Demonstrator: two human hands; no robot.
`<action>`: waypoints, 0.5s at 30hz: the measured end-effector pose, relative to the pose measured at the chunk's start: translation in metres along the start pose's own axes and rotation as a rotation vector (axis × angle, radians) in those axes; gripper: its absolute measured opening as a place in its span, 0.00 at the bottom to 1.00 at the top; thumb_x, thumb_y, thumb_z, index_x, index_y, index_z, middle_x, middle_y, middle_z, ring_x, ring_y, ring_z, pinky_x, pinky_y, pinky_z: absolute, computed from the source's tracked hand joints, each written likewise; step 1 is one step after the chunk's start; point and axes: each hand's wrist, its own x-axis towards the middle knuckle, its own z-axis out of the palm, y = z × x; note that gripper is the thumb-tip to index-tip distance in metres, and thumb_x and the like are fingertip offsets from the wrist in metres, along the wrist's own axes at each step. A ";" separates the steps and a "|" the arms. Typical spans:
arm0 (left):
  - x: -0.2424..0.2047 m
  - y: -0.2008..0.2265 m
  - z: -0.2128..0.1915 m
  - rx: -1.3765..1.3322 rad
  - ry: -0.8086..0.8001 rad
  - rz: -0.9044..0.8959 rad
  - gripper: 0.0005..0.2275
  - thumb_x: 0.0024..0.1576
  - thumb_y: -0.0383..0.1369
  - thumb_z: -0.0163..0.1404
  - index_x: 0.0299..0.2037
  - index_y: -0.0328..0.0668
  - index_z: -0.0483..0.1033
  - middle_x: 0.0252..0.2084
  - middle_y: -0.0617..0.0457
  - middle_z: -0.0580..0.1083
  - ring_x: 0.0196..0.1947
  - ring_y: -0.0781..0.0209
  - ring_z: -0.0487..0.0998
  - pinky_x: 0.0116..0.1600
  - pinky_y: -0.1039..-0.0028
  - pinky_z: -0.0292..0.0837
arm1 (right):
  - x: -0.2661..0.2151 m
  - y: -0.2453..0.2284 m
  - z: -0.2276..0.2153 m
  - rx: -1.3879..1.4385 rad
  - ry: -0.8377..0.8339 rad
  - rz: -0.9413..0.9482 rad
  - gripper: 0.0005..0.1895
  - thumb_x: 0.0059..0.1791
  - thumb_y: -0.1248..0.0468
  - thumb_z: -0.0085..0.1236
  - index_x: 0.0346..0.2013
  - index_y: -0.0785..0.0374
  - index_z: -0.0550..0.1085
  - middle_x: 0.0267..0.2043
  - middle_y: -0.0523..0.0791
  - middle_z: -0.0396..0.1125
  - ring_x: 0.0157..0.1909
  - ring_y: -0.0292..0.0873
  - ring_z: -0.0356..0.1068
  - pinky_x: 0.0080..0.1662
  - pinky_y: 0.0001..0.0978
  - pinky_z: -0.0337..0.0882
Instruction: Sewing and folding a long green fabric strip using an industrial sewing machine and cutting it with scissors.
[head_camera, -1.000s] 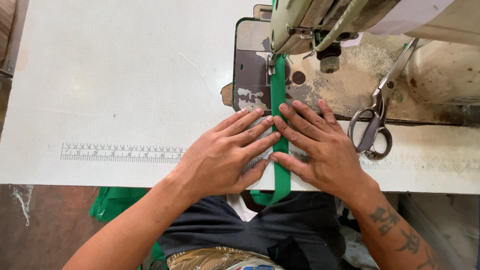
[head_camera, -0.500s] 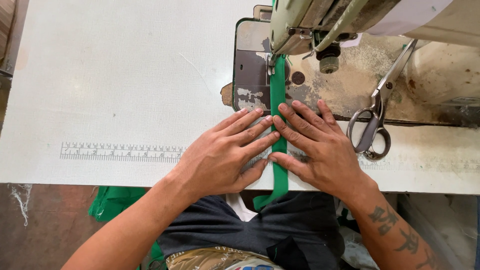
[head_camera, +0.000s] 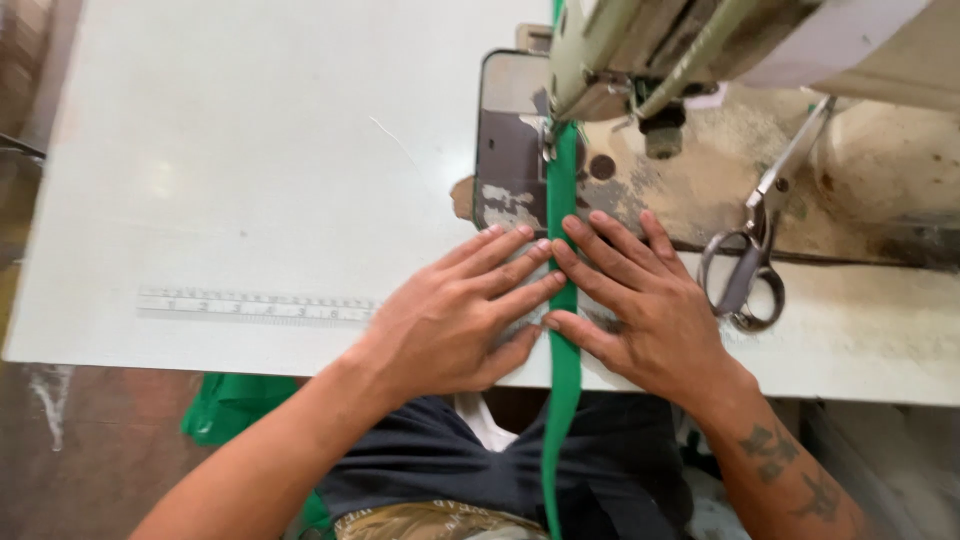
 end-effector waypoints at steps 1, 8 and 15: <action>0.000 -0.001 -0.002 -0.031 0.022 0.005 0.21 0.68 0.38 0.50 0.67 0.34 0.77 0.70 0.34 0.74 0.75 0.35 0.70 0.79 0.49 0.63 | 0.004 -0.001 0.000 -0.009 0.014 0.003 0.40 0.59 0.46 0.63 0.83 0.46 0.59 0.86 0.39 0.51 0.87 0.47 0.52 0.84 0.56 0.47; -0.001 0.002 -0.009 -0.053 0.020 -0.013 0.22 0.69 0.40 0.46 0.69 0.34 0.76 0.72 0.36 0.74 0.76 0.34 0.70 0.82 0.48 0.62 | 0.010 -0.001 0.006 -0.013 0.042 0.045 0.43 0.51 0.43 0.59 0.81 0.43 0.60 0.85 0.37 0.53 0.86 0.41 0.50 0.83 0.51 0.48; -0.002 -0.002 -0.004 -0.061 0.058 0.025 0.21 0.67 0.38 0.51 0.67 0.35 0.77 0.70 0.34 0.75 0.74 0.35 0.72 0.80 0.51 0.62 | 0.007 -0.001 0.006 -0.063 0.055 0.033 0.40 0.53 0.47 0.65 0.79 0.47 0.65 0.83 0.40 0.58 0.84 0.44 0.56 0.82 0.52 0.50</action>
